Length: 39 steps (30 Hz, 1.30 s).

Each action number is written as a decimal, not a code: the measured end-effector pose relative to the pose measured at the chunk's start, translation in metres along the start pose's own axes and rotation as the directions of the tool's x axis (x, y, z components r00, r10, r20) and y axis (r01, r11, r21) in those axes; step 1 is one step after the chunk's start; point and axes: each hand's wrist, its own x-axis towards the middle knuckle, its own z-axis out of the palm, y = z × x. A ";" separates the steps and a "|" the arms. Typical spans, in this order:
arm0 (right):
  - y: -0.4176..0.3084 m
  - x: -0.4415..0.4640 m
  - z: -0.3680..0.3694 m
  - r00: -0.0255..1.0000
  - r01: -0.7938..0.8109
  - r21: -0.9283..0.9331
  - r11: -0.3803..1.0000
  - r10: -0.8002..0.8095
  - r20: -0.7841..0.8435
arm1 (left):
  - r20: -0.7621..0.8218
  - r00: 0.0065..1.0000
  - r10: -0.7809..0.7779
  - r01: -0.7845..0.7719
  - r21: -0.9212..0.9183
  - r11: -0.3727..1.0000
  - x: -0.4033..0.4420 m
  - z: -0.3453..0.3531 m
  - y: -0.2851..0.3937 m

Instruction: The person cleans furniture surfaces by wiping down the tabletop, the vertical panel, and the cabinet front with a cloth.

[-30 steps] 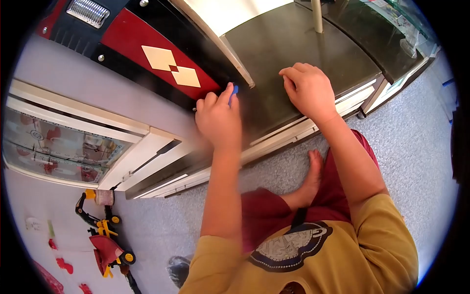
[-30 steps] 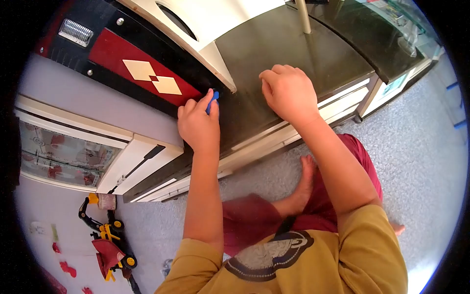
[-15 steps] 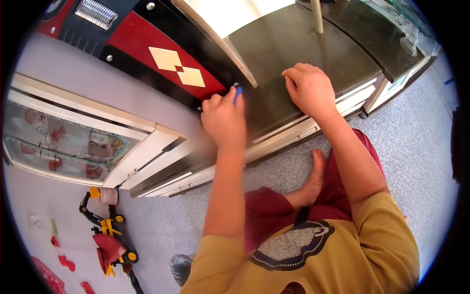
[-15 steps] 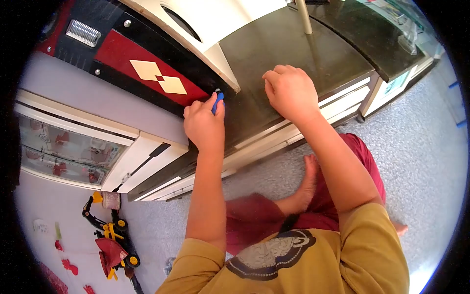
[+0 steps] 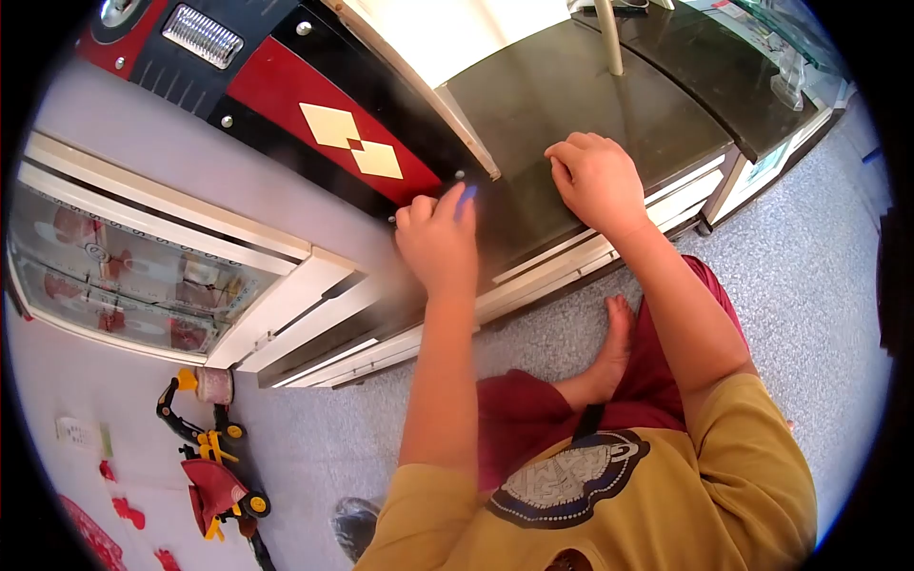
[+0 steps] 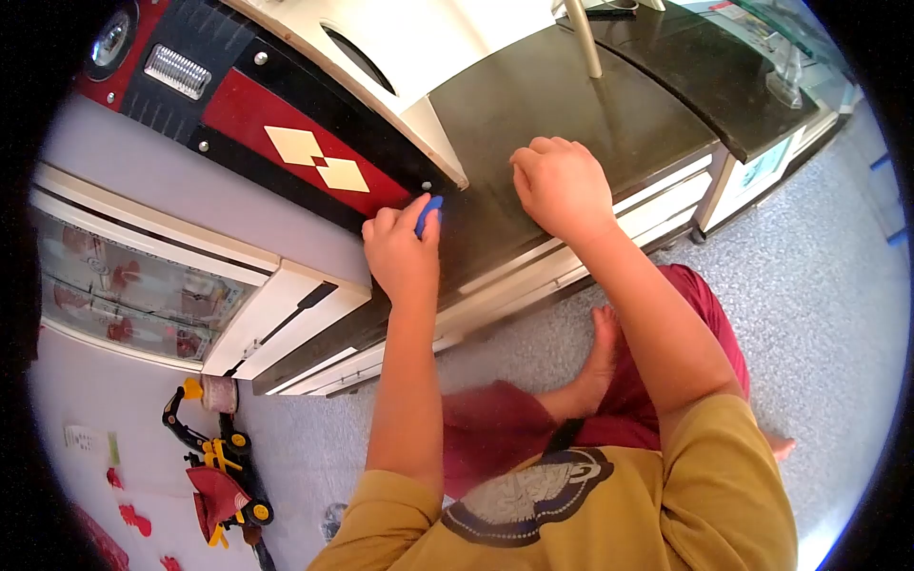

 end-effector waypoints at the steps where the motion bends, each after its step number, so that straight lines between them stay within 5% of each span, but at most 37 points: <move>1: 0.000 0.000 0.000 1.000 0.007 0.003 1.000 -0.007 -0.004 | -0.015 1.000 -0.022 0.022 -0.002 1.000 0.000 0.001 0.000; 17: -0.001 0.001 0.004 0.998 0.038 -0.048 0.998 -0.040 -0.040 | 0.055 0.998 0.009 -0.017 0.150 0.989 0.016 0.011 0.011; 23: -0.001 0.001 0.004 1.000 0.011 -0.020 1.000 -0.012 -0.025 | 0.043 0.994 0.105 -0.095 -0.200 0.975 0.012 0.007 -0.006; 39: -0.001 0.002 -0.001 1.000 -0.014 0.010 1.000 0.013 0.007 | 0.030 0.999 0.043 -0.045 0.081 0.996 0.018 0.012 0.011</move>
